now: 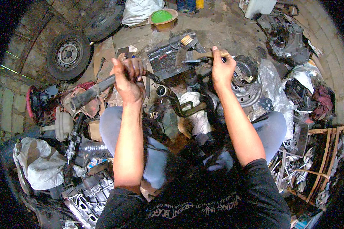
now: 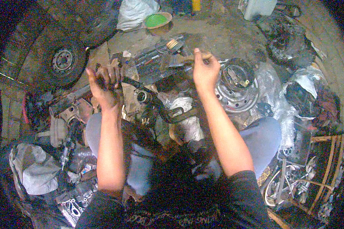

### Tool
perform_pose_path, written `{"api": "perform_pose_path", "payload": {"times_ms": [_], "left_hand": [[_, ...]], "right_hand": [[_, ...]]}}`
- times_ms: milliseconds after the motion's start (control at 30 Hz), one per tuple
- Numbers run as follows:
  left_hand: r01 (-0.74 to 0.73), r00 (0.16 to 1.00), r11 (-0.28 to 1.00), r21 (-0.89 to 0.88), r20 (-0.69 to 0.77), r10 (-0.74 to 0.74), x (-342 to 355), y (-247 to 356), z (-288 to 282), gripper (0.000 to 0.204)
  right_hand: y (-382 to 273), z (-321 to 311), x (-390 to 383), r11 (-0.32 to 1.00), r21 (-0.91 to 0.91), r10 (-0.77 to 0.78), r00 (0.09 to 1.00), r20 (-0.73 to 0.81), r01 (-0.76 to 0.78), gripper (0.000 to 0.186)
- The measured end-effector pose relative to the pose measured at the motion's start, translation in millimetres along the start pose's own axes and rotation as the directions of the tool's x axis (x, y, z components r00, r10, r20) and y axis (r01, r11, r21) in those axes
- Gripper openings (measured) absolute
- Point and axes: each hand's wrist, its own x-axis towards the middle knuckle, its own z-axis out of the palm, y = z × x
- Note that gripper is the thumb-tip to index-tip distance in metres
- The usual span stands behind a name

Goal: The person sits on the floor and works on a curved metal pipe. They use a hammer to strike the pipe, scrape its surface with a tool, and apply liquid from a plastic bottle. The person continues to hammer and scrape the pipe repeatedly.

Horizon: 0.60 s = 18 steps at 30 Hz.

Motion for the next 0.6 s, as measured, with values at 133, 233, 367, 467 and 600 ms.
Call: {"api": "perform_pose_path", "payload": {"times_ms": [133,233,367,467,600], "left_hand": [[0.037,0.991,0.991,-0.125,-0.119,-0.052,5.7,1.3,-0.2,0.066],[0.048,0.983,0.983,-0.175,-0.165,-0.077,2.9,2.9,-1.0,0.066],[0.050,0.971,0.986,-0.157,-0.224,-0.085,-0.6,9.4,-3.7,0.066],[0.103,0.986,0.985,-0.142,-0.120,-0.120,1.2,5.9,-23.8,0.063],[0.119,0.974,0.990,-0.076,-0.183,-0.131,-4.7,12.4,-18.5,0.059]], "right_hand": [[-10.2,2.6,-12.6,0.999,0.003,0.030,0.967,0.252,-0.032,0.021],[-25.9,-2.2,-27.8,0.987,0.149,0.025,0.960,0.279,-0.069,0.024],[-75.3,-26.4,-41.5,0.979,0.200,-0.093,0.965,0.244,0.044,0.023],[-80.7,-58.4,-56.6,0.999,0.024,-0.028,0.941,0.337,0.021,0.020],[-48.6,-82.1,-89.5,0.994,-0.009,0.103,0.939,0.328,-0.106,0.021]]}}
